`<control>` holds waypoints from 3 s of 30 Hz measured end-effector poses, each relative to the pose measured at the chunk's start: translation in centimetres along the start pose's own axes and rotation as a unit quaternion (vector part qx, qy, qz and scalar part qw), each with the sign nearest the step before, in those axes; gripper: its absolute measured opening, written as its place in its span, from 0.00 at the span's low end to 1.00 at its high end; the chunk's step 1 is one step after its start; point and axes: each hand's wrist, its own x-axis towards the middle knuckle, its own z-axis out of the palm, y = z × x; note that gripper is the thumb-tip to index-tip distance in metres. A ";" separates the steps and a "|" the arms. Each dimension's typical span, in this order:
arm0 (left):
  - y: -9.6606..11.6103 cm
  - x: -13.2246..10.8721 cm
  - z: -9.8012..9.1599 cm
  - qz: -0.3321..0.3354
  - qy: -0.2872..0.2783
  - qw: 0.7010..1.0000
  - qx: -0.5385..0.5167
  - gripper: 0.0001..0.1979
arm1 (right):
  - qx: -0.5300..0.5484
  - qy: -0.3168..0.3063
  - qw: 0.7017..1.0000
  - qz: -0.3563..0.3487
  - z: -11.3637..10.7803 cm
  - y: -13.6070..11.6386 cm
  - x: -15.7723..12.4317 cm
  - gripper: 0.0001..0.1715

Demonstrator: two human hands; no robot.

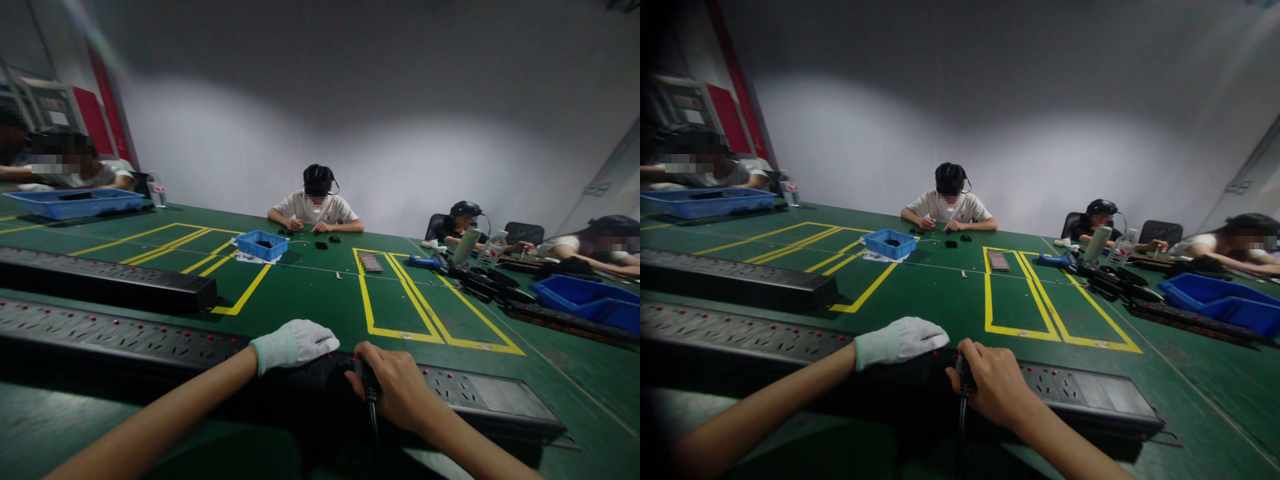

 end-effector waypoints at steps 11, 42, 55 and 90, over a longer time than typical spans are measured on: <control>0.1 0.0 -0.1 -0.004 -0.012 1.000 -0.002 0.23 | 0.000 -0.005 1.000 0.004 -0.1 -0.1 -0.1 0.06; 0.2 0.0 -0.4 -0.009 -0.015 1.000 -0.017 0.22 | 0.009 -0.005 1.000 0.010 -0.1 -0.1 0.0 0.06; 0.7 -0.1 -0.7 -0.015 -0.007 0.999 -0.035 0.23 | 0.005 0.001 1.000 0.005 0.1 0.0 -0.1 0.07; 1.3 0.0 -1.7 -0.011 -0.028 0.998 -0.054 0.26 | 0.004 -0.011 1.000 0.008 0.0 0.0 -0.1 0.07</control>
